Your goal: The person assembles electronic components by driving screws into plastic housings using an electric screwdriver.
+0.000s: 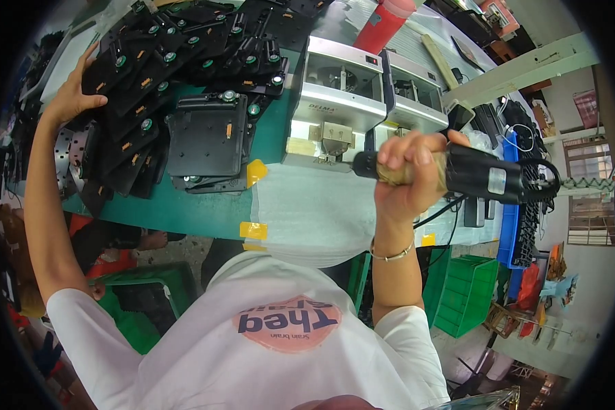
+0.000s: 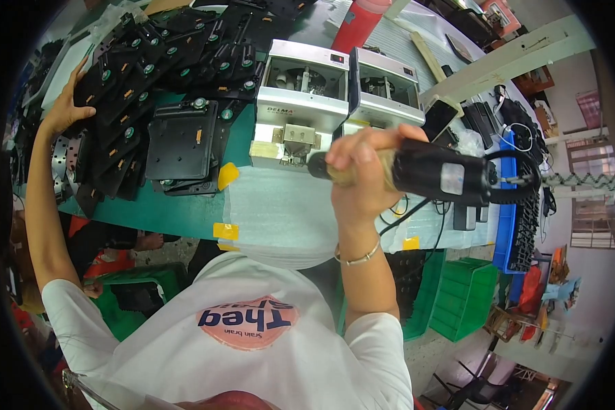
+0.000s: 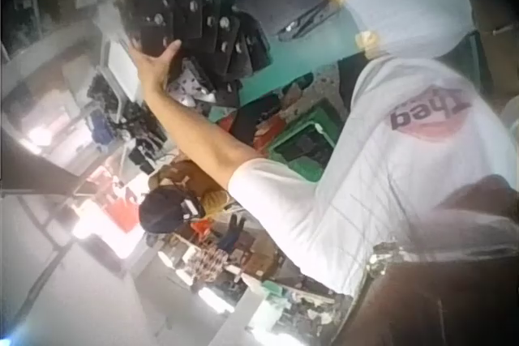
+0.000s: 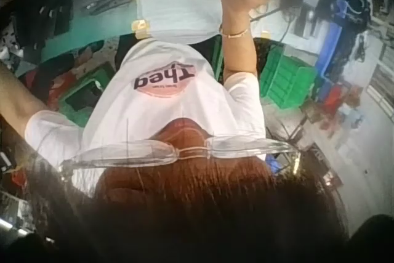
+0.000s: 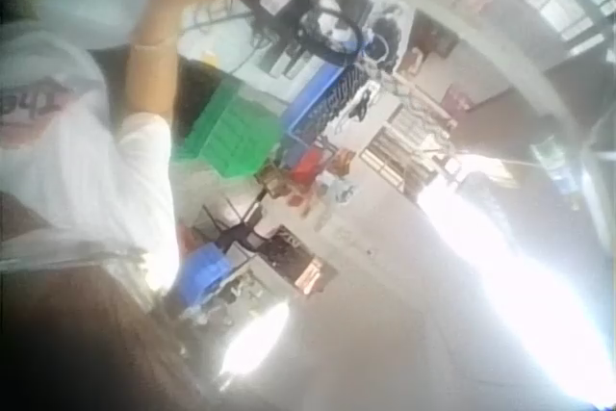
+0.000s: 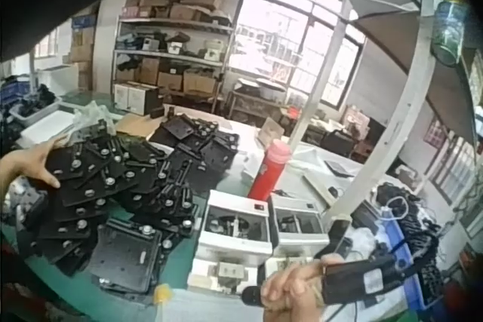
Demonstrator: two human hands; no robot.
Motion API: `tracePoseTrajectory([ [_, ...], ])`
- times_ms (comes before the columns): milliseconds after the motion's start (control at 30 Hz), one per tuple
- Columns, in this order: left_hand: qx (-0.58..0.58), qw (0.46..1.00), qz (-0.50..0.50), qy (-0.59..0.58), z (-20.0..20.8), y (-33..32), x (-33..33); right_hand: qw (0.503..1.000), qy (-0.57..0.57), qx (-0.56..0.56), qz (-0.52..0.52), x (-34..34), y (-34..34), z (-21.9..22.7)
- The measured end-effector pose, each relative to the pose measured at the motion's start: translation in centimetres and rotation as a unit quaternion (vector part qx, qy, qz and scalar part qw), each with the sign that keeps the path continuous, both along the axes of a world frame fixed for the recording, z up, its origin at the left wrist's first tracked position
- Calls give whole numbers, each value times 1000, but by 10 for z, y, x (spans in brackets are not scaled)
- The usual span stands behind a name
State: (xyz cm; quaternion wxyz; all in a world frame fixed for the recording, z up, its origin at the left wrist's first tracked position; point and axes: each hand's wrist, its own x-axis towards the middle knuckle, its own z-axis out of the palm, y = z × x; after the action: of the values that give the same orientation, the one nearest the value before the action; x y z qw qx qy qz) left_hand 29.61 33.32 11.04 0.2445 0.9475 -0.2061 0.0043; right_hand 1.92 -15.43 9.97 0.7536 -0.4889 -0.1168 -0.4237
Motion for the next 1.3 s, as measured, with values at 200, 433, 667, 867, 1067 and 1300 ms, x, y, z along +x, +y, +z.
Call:
tracePoseTrajectory([
  [200,17,996,-4,-85,17,-20,-43,997,-28,-69,7,14,7,-3],
  [433,-61,980,-82,-171,33,-116,-161,997,4,-79,9,20,6,-10],
  [667,-12,977,-211,-17,22,-196,-277,980,21,-187,59,25,-1,-5],
  [867,-57,956,-281,54,-42,-259,-308,916,56,-373,138,47,1,6],
  [1067,-53,964,-257,30,-83,-286,-300,952,138,-231,149,55,7,13],
  [1300,-46,970,-232,54,-95,-281,-298,958,85,-204,185,52,0,6],
])
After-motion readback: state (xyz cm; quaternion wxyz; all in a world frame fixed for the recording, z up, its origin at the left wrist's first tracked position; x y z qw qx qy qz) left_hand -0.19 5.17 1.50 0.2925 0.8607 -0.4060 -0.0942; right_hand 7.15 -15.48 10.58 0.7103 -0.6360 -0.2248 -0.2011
